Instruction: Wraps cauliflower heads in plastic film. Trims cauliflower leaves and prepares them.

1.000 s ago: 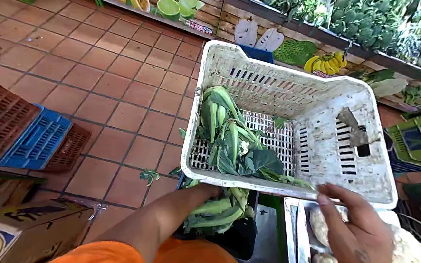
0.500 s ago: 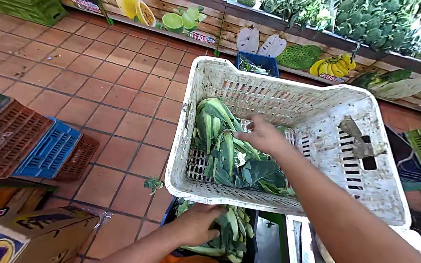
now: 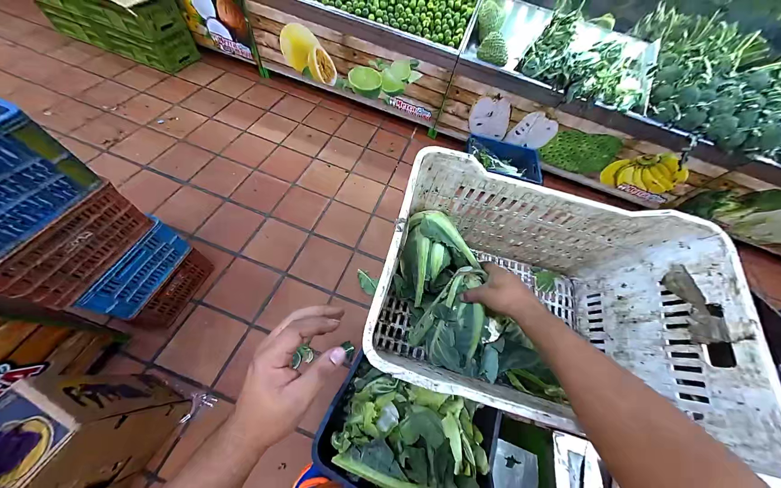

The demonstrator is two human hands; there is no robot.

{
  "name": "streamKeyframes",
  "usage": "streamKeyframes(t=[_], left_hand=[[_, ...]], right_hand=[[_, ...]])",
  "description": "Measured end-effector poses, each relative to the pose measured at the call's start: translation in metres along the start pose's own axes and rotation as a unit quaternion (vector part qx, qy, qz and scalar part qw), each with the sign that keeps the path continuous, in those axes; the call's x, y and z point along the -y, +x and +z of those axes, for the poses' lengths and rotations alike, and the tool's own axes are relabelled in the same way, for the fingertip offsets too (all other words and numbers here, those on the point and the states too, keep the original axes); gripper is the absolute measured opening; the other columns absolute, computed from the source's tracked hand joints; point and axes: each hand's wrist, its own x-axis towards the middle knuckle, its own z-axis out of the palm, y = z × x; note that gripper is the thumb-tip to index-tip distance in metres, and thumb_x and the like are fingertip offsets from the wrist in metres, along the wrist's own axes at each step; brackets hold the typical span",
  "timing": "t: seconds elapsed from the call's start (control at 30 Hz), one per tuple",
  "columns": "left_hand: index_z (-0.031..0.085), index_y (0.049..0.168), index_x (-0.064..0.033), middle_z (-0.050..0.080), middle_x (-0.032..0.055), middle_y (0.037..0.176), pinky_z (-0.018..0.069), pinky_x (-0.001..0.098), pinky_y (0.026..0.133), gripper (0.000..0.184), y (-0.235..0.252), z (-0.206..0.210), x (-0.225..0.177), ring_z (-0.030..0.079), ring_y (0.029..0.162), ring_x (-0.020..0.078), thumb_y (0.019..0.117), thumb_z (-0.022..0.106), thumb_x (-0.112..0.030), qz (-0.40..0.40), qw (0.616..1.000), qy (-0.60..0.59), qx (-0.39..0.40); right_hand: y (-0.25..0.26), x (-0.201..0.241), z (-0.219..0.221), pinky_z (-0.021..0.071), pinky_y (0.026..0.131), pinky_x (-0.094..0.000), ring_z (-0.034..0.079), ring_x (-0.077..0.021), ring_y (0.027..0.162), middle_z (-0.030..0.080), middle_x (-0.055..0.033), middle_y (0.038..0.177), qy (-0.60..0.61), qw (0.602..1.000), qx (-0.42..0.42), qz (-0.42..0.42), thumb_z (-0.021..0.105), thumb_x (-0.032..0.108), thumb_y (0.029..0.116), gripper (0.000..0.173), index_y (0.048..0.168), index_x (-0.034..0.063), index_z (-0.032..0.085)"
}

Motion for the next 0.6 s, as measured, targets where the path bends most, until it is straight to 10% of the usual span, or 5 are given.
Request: streamKeyframes(t=[0.17, 0.37, 0.6], left_hand=[[0.071, 0.116, -0.02, 0.071, 0.0032, 0.118, 0.0633, 0.0397, 0.088, 0.02, 0.001, 0.024, -0.032, 0.071, 0.106, 0.0222, 0.1007, 0.066, -0.032, 0.108, 0.986, -0.11, 0.069], [0.07, 0.114, -0.0101, 0.073, 0.0069, 0.107, 0.0611, 0.034, 0.089, 0.02, -0.011, 0.054, -0.045, 0.071, 0.101, 0.0172, 0.1034, 0.062, -0.025, 0.099, 0.922, -0.283, 0.243], [0.071, 0.112, -0.0155, 0.074, 0.0028, 0.106, 0.0612, 0.0373, 0.089, 0.019, -0.012, 0.042, -0.091, 0.072, 0.099, 0.0185, 0.1026, 0.063, -0.03, 0.101, 0.899, -0.322, 0.277]], right_hand=[[-0.081, -0.022, -0.064, 0.0511, 0.088, -0.0694, 0.066, -0.0377, 0.108, 0.069, -0.0169, 0.12, 0.088, 0.986, -0.128, -0.056, 0.088, 0.042, 0.0741, 0.077, 0.142, 0.0222, 0.058], [-0.212, -0.04, -0.132, 0.0606, 0.087, -0.0389, 0.067, -0.0123, 0.106, 0.067, -0.0007, 0.123, 0.251, 0.881, -0.365, -0.166, 0.08, 0.024, 0.0769, 0.067, 0.139, 0.0198, 0.057], [-0.304, -0.017, -0.078, 0.0634, 0.079, -0.0358, 0.071, -0.0115, 0.094, 0.071, 0.0021, 0.107, 0.576, 0.711, -0.381, -0.127, 0.07, 0.03, 0.0901, 0.043, 0.13, 0.0214, 0.054]])
